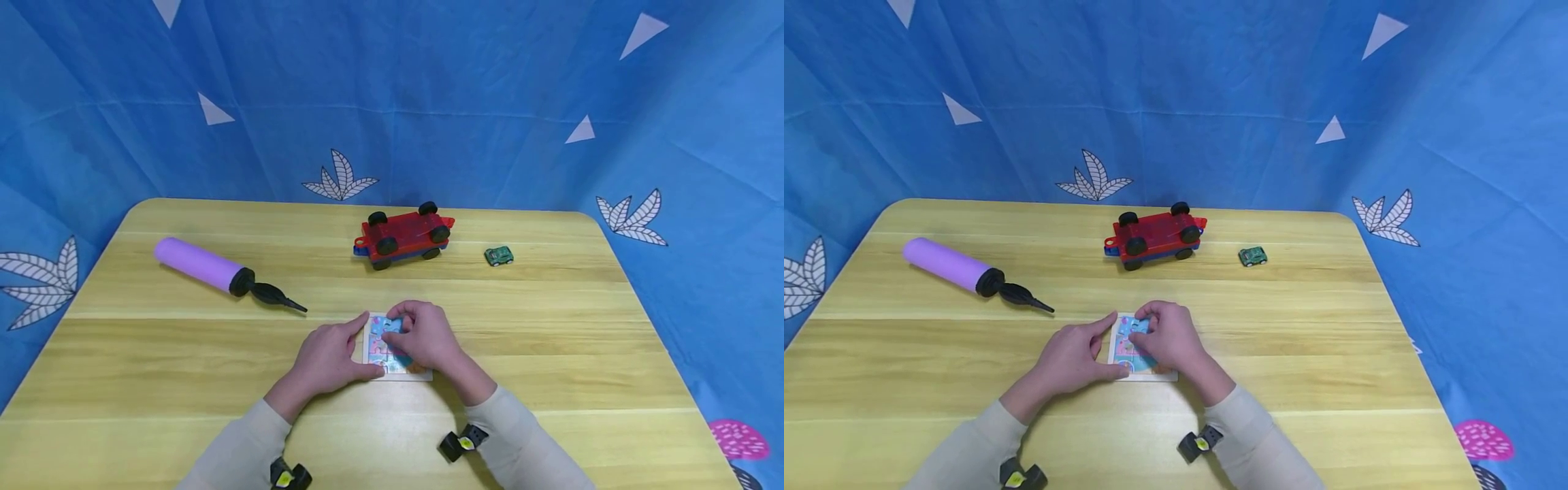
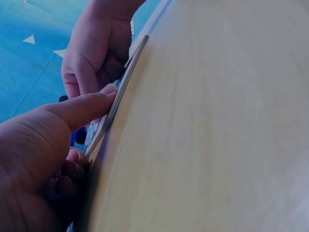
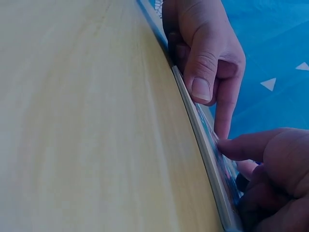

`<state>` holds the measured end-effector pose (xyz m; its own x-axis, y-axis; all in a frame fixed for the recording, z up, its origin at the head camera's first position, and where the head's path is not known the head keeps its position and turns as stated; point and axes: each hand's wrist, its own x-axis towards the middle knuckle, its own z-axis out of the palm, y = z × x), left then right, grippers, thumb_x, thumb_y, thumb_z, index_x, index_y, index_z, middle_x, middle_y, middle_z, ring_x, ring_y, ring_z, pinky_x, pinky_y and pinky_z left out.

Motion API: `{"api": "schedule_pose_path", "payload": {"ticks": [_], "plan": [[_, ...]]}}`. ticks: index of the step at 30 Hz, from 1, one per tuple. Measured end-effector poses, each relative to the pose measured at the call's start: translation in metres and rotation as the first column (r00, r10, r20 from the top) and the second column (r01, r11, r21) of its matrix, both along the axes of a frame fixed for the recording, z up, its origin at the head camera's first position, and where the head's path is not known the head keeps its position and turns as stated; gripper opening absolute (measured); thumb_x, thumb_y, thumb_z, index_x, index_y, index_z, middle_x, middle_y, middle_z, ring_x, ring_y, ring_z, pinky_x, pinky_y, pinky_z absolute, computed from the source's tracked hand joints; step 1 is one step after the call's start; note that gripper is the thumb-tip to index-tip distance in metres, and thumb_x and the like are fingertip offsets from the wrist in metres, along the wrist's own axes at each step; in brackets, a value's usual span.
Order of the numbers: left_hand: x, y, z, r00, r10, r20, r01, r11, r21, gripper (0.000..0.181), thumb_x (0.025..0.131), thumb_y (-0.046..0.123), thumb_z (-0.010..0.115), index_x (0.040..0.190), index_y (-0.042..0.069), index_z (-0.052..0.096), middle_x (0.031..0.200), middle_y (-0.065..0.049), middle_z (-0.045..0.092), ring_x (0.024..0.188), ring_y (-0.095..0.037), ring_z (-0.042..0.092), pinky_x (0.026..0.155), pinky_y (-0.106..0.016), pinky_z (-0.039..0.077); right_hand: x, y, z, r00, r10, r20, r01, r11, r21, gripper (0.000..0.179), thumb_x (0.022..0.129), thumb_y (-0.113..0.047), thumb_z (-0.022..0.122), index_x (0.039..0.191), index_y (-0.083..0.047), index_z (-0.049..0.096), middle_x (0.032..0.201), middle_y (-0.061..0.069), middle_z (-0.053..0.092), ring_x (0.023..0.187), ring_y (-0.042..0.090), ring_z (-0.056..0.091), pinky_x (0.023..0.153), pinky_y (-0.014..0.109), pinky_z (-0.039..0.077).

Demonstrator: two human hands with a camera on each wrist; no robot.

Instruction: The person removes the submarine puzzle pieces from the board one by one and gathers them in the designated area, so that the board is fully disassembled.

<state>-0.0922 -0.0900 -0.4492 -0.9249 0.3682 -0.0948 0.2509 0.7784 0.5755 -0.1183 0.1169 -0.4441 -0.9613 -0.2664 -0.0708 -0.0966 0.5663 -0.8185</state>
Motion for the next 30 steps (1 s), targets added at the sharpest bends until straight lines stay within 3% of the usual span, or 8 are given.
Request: {"api": "schedule_pose_path", "payload": {"ticks": [12, 30], "plan": [[0.000, 0.001, 0.000, 1.000, 0.011, 0.013, -0.011, 1.000, -0.010, 0.099, 0.072, 0.061, 0.082, 0.150, 0.009, 0.048, 0.057, 0.006, 0.042, 0.049, -0.010, 0.031, 0.050, -0.030, 0.024, -0.001, 0.025, 0.003, 1.000, -0.010, 0.013, 0.011, 0.994, -0.106, 0.024, 0.082, -0.014, 0.084, 0.103, -0.009, 0.072, 0.059, -0.005, 0.036, 0.054, 0.011, 0.034, 0.057, 0.028, 0.033], [0.001, 0.003, 0.001, 0.999, 0.032, -0.004, -0.032, 0.999, -0.021, 0.092, 0.075, 0.061, 0.080, 0.148, 0.014, 0.051, 0.058, 0.006, 0.043, 0.051, -0.011, 0.030, 0.051, -0.031, 0.023, -0.002, 0.079, -0.001, 0.999, -0.046, -0.014, 0.044, 0.992, -0.118, 0.023, 0.083, -0.013, 0.083, 0.104, -0.010, 0.072, 0.059, -0.003, 0.033, 0.054, 0.013, 0.034, 0.060, 0.029, 0.035]]}}
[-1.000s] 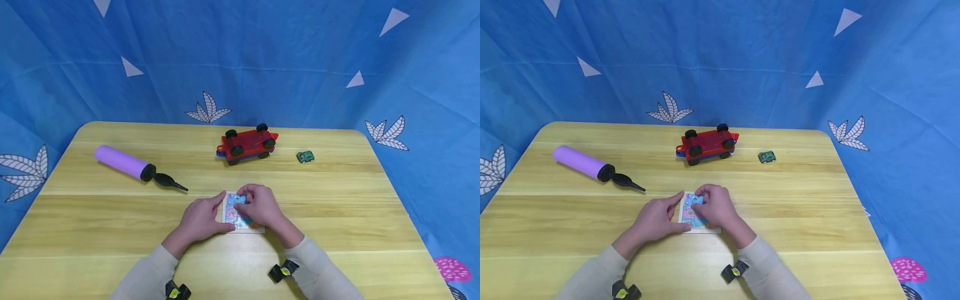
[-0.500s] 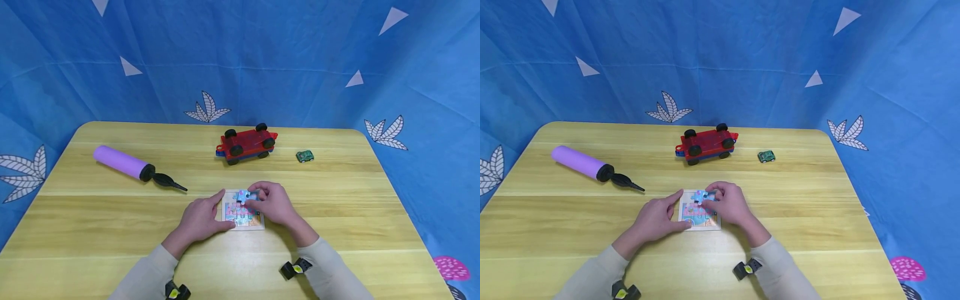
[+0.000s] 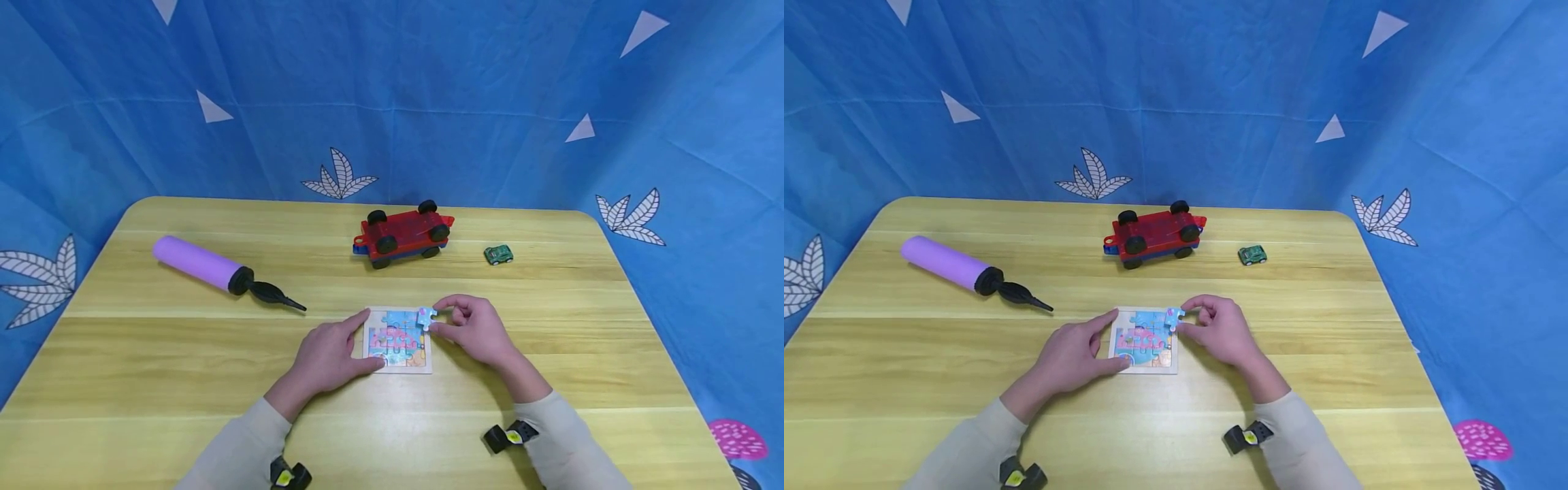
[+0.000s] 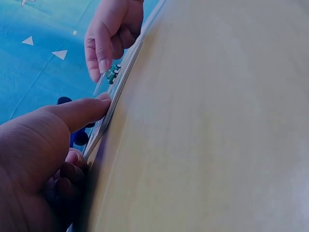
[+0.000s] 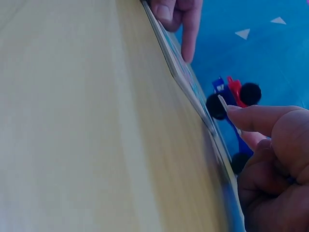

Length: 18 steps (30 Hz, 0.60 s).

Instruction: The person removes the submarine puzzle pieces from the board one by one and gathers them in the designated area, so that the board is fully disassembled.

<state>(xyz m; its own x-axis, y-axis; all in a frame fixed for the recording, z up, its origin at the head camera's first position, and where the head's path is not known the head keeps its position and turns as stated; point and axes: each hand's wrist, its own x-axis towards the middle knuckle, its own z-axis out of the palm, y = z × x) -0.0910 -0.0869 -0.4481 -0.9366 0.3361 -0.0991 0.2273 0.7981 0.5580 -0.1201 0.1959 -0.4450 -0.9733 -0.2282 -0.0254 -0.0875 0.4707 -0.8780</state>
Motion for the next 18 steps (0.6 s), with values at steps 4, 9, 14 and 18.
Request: {"api": "schedule_pose_path", "payload": {"ticks": [4, 9, 14, 18], "plan": [[0.000, -0.001, -0.001, 1.000, -0.002, 0.000, 0.002, 1.000, 0.013, 0.091, 0.075, 0.061, 0.080, 0.147, 0.015, 0.052, 0.058, 0.006, 0.043, 0.050, -0.010, 0.030, 0.051, -0.030, 0.024, -0.001, 0.010, 0.000, 1.000, -0.005, -0.008, 0.005, 1.000, 0.005, 0.023, 0.084, -0.014, 0.083, 0.104, -0.009, 0.072, 0.059, -0.003, 0.033, 0.054, 0.013, 0.033, 0.059, 0.029, 0.034], [0.002, -0.002, -0.001, 1.000, -0.010, -0.005, 0.010, 0.999, 0.042, 0.088, 0.074, 0.055, 0.082, 0.146, 0.014, 0.054, 0.058, 0.008, 0.044, 0.050, -0.009, 0.032, 0.051, -0.030, 0.025, -0.002, 0.021, -0.001, 1.000, -0.015, -0.011, 0.015, 1.000, 0.014, 0.023, 0.084, -0.014, 0.083, 0.104, -0.008, 0.073, 0.060, -0.003, 0.033, 0.054, 0.013, 0.033, 0.058, 0.029, 0.033], [0.001, -0.002, -0.002, 1.000, -0.013, -0.018, 0.014, 0.999, 0.039, 0.087, 0.073, 0.054, 0.083, 0.146, 0.014, 0.054, 0.059, 0.009, 0.044, 0.051, -0.008, 0.033, 0.051, -0.030, 0.026, -0.004, 0.031, -0.001, 0.999, -0.034, -0.003, 0.034, 0.999, 0.018, 0.024, 0.083, -0.015, 0.083, 0.104, -0.007, 0.072, 0.060, -0.002, 0.034, 0.054, 0.013, 0.033, 0.058, 0.029, 0.033], [0.001, -0.001, -0.001, 1.000, -0.007, -0.004, 0.007, 1.000, 0.031, 0.089, 0.073, 0.055, 0.083, 0.146, 0.014, 0.053, 0.059, 0.008, 0.044, 0.051, -0.009, 0.033, 0.052, -0.030, 0.026, -0.007, 0.037, -0.001, 0.999, -0.047, -0.003, 0.047, 0.998, 0.033, 0.026, 0.083, -0.015, 0.084, 0.104, -0.007, 0.072, 0.060, -0.002, 0.034, 0.055, 0.013, 0.033, 0.061, 0.030, 0.035]]}}
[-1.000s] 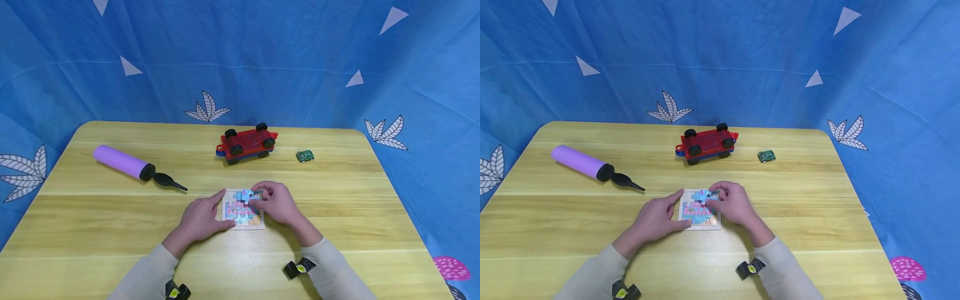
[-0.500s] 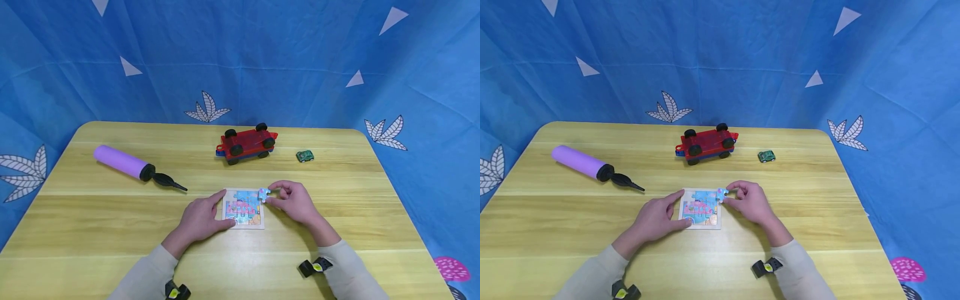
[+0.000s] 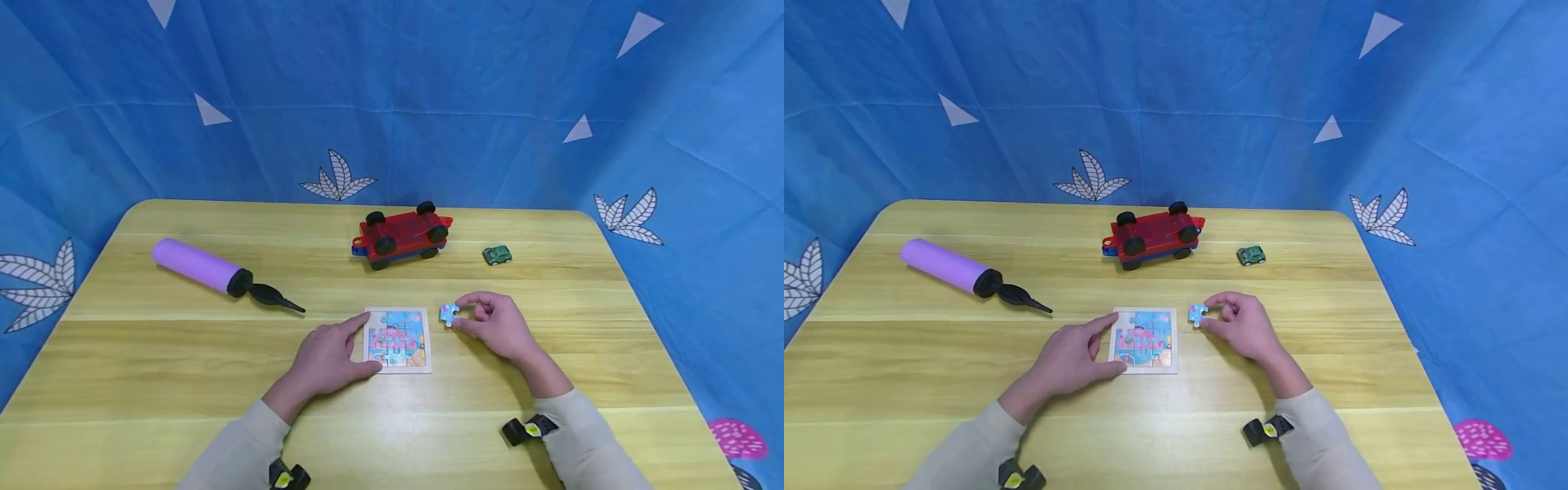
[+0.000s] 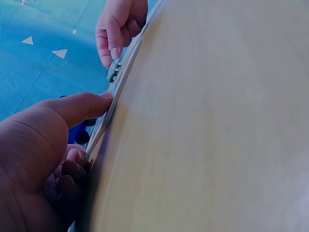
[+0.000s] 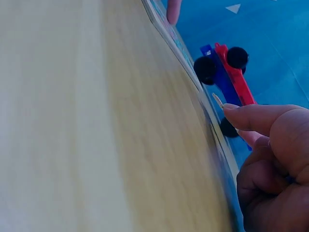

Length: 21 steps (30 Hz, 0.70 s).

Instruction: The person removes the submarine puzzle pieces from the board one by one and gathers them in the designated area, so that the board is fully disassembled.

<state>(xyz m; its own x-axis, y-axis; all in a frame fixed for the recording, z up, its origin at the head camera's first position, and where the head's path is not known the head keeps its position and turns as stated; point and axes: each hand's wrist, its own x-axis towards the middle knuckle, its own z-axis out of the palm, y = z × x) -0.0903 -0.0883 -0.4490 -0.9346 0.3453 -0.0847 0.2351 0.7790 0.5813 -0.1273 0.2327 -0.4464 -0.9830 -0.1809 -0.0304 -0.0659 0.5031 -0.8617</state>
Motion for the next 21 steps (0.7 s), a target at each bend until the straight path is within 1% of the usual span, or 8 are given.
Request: {"api": "schedule_pose_path", "payload": {"ticks": [5, 8, 15, 21], "plan": [[-0.0002, 0.0009, 0.0001, 0.999, 0.022, 0.031, -0.022, 1.000, -0.007, 0.094, 0.073, 0.057, 0.083, 0.149, 0.015, 0.049, 0.061, 0.006, 0.046, 0.052, -0.011, 0.036, 0.053, -0.031, 0.027, -0.0030, 0.0048, 0.0000, 1.000, -0.014, -0.001, 0.014, 1.000, 0.010, 0.026, 0.083, -0.011, 0.083, 0.105, -0.006, 0.072, 0.061, -0.002, 0.034, 0.056, 0.013, 0.033, 0.066, 0.030, 0.038], [-0.0004, 0.0014, 0.0002, 0.999, 0.023, 0.039, -0.023, 1.000, -0.010, 0.093, 0.073, 0.057, 0.083, 0.149, 0.015, 0.049, 0.062, 0.006, 0.047, 0.052, -0.012, 0.037, 0.053, -0.032, 0.027, -0.0047, 0.0062, -0.0013, 1.000, -0.012, 0.003, 0.012, 1.000, 0.019, 0.026, 0.083, -0.009, 0.083, 0.106, -0.005, 0.071, 0.061, -0.002, 0.034, 0.056, 0.013, 0.033, 0.067, 0.030, 0.038], [-0.0010, 0.0020, 0.0001, 0.999, 0.020, 0.038, -0.019, 1.000, -0.021, 0.090, 0.074, 0.057, 0.082, 0.147, 0.015, 0.051, 0.061, 0.006, 0.046, 0.052, -0.012, 0.035, 0.053, -0.031, 0.025, -0.0085, 0.0076, -0.0051, 1.000, 0.000, 0.026, -0.002, 0.998, 0.061, 0.025, 0.084, -0.011, 0.082, 0.105, -0.003, 0.072, 0.061, -0.003, 0.034, 0.054, 0.011, 0.032, 0.062, 0.029, 0.034], [-0.0011, 0.0019, -0.0005, 0.999, 0.019, 0.031, -0.019, 1.000, -0.015, 0.090, 0.074, 0.057, 0.082, 0.147, 0.015, 0.052, 0.061, 0.006, 0.046, 0.052, -0.011, 0.036, 0.053, -0.031, 0.026, -0.0097, 0.0085, -0.0057, 0.998, 0.017, 0.054, -0.021, 0.998, 0.059, 0.026, 0.085, -0.010, 0.081, 0.108, -0.001, 0.071, 0.060, -0.002, 0.034, 0.052, 0.012, 0.033, 0.060, 0.029, 0.034]]}}
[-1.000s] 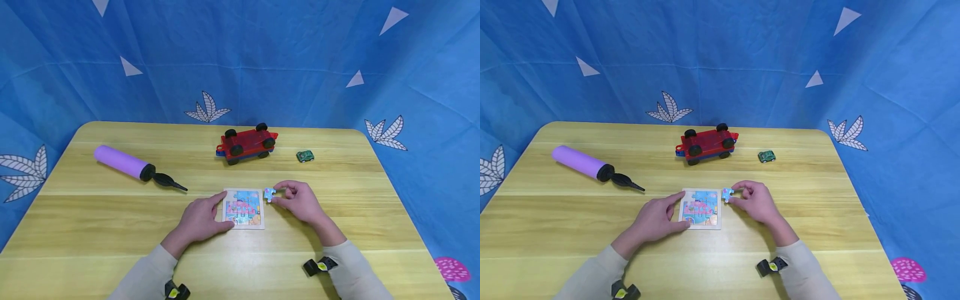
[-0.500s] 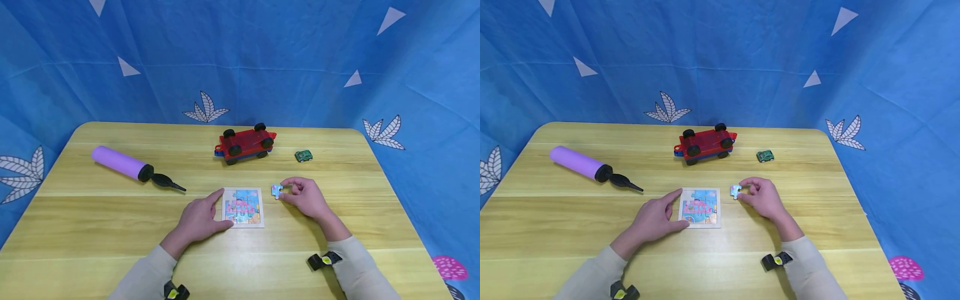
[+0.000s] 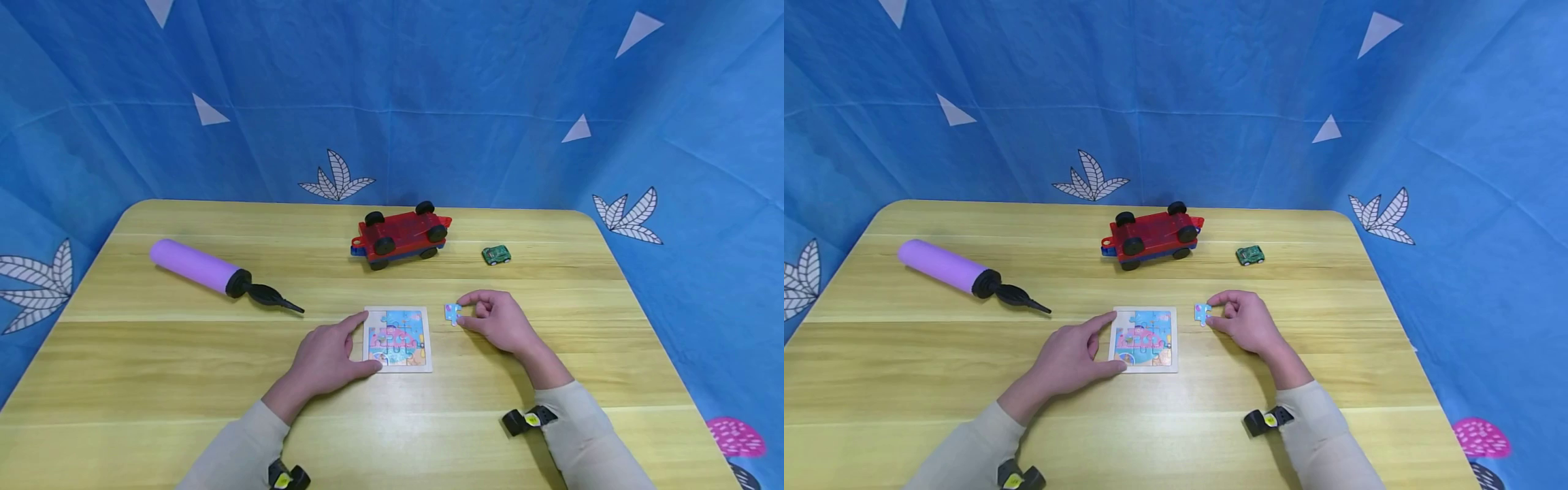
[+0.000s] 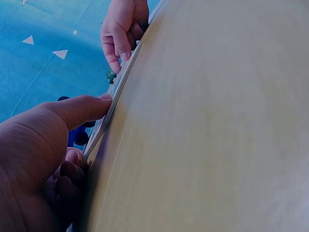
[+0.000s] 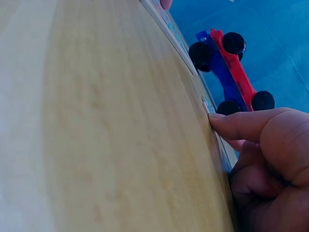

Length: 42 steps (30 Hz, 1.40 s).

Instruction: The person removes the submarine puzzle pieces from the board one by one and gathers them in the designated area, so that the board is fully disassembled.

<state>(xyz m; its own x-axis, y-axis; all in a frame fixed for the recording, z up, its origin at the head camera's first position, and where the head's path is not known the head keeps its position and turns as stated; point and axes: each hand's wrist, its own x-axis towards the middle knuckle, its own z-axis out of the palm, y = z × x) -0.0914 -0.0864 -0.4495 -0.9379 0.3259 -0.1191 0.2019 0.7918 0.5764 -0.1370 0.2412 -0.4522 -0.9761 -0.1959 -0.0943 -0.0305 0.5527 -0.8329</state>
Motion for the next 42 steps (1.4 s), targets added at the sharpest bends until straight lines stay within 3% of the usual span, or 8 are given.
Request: {"api": "schedule_pose_path", "payload": {"ticks": [9, 27, 33, 42], "plan": [[0.001, 0.000, -0.001, 1.000, -0.005, -0.008, 0.005, 1.000, 0.006, 0.089, 0.074, 0.057, 0.082, 0.146, 0.015, 0.053, 0.061, 0.007, 0.046, 0.052, -0.011, 0.036, 0.053, -0.031, 0.026, -0.001, 0.000, 0.000, 0.999, -0.023, 0.031, 0.023, 1.000, 0.001, 0.023, 0.087, -0.010, 0.078, 0.109, -0.005, 0.071, 0.059, -0.001, 0.037, 0.052, 0.014, 0.035, 0.059, 0.030, 0.035], [0.001, 0.000, 0.000, 1.000, -0.005, 0.003, 0.005, 1.000, 0.007, 0.090, 0.074, 0.057, 0.082, 0.147, 0.014, 0.052, 0.061, 0.006, 0.046, 0.052, -0.011, 0.035, 0.052, -0.031, 0.025, 0.001, -0.001, 0.001, 1.000, -0.026, 0.016, 0.027, 0.999, -0.040, 0.027, 0.086, -0.010, 0.079, 0.111, -0.002, 0.072, 0.060, -0.002, 0.036, 0.053, 0.013, 0.033, 0.060, 0.029, 0.034], [0.001, 0.000, 0.000, 1.000, -0.006, -0.002, 0.006, 1.000, 0.012, 0.089, 0.074, 0.056, 0.082, 0.147, 0.014, 0.052, 0.060, 0.006, 0.045, 0.051, -0.011, 0.034, 0.052, -0.031, 0.025, 0.006, -0.014, 0.005, 1.000, -0.018, 0.006, 0.019, 0.994, -0.108, 0.030, 0.086, -0.010, 0.080, 0.113, -0.001, 0.072, 0.060, -0.001, 0.034, 0.054, 0.013, 0.033, 0.060, 0.029, 0.034], [-0.001, -0.001, 0.001, 1.000, -0.008, 0.003, 0.008, 1.000, 0.006, 0.090, 0.074, 0.057, 0.082, 0.147, 0.014, 0.052, 0.061, 0.006, 0.046, 0.052, -0.012, 0.036, 0.053, -0.031, 0.026, 0.010, -0.042, 0.007, 0.999, 0.042, -0.004, -0.042, 0.991, -0.128, 0.033, 0.085, -0.012, 0.081, 0.115, -0.005, 0.070, 0.061, -0.001, 0.032, 0.054, 0.014, 0.031, 0.060, 0.029, 0.032]]}}
